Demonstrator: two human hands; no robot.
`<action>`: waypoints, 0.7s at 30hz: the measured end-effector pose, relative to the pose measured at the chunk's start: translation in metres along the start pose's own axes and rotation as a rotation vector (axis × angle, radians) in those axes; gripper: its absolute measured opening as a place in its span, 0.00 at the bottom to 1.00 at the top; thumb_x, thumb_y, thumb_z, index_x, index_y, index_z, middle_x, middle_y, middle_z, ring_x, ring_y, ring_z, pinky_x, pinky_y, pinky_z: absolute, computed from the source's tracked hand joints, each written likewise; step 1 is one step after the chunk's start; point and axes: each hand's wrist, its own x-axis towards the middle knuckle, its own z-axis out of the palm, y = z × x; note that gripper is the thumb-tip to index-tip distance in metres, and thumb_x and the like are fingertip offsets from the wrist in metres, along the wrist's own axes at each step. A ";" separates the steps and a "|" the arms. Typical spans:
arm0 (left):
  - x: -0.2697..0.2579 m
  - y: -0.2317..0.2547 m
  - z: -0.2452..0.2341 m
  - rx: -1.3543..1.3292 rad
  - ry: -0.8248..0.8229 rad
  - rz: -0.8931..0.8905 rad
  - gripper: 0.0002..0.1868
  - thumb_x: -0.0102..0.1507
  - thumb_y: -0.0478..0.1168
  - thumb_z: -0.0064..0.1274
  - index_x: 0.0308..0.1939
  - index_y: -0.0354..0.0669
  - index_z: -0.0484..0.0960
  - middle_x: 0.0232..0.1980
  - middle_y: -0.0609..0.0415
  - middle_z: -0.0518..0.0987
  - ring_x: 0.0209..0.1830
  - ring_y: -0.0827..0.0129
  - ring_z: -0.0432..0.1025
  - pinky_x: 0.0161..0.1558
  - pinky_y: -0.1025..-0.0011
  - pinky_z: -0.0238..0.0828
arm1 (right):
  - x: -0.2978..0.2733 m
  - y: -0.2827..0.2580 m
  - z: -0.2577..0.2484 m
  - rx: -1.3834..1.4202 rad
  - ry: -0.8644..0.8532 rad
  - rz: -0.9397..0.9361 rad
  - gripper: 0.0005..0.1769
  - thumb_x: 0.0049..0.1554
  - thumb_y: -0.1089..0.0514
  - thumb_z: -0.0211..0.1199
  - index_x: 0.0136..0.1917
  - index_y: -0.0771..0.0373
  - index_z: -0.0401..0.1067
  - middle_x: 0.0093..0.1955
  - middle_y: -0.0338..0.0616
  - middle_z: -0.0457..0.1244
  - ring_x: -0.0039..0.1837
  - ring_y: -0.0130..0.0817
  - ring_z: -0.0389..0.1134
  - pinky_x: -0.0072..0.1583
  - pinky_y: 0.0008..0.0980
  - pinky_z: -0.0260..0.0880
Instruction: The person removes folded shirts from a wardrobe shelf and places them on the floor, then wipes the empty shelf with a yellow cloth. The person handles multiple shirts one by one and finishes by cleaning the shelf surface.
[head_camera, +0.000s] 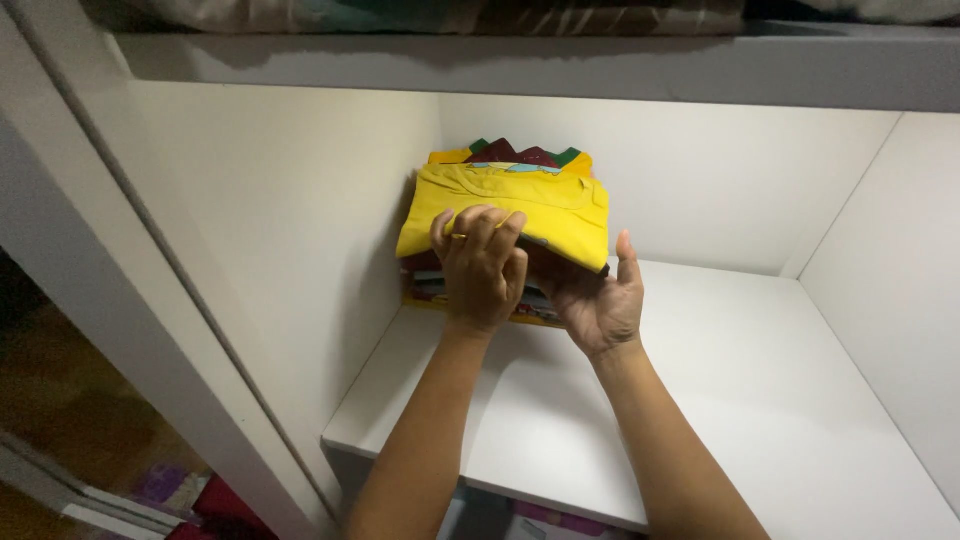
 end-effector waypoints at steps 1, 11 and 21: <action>0.002 0.002 -0.004 -0.015 -0.022 -0.029 0.17 0.61 0.37 0.49 0.53 0.48 0.80 0.51 0.55 0.78 0.61 0.63 0.70 0.75 0.51 0.46 | 0.000 -0.001 0.000 -0.008 -0.004 -0.006 0.42 0.64 0.43 0.53 0.80 0.70 0.46 0.78 0.64 0.51 0.79 0.56 0.51 0.79 0.53 0.51; -0.002 -0.049 -0.014 -0.011 0.067 -0.490 0.18 0.70 0.49 0.42 0.57 0.46 0.78 0.56 0.51 0.80 0.62 0.59 0.72 0.65 0.57 0.61 | 0.003 -0.008 -0.009 -0.202 0.271 -0.074 0.30 0.62 0.63 0.53 0.74 0.75 0.52 0.70 0.64 0.58 0.70 0.52 0.65 0.69 0.45 0.66; -0.021 -0.091 0.001 -0.429 -0.027 -1.097 0.31 0.61 0.53 0.56 0.59 0.34 0.74 0.55 0.45 0.76 0.54 0.59 0.72 0.55 0.63 0.68 | 0.004 -0.013 -0.026 -0.170 0.295 -0.082 0.28 0.61 0.64 0.53 0.72 0.77 0.55 0.67 0.61 0.61 0.67 0.49 0.67 0.68 0.44 0.71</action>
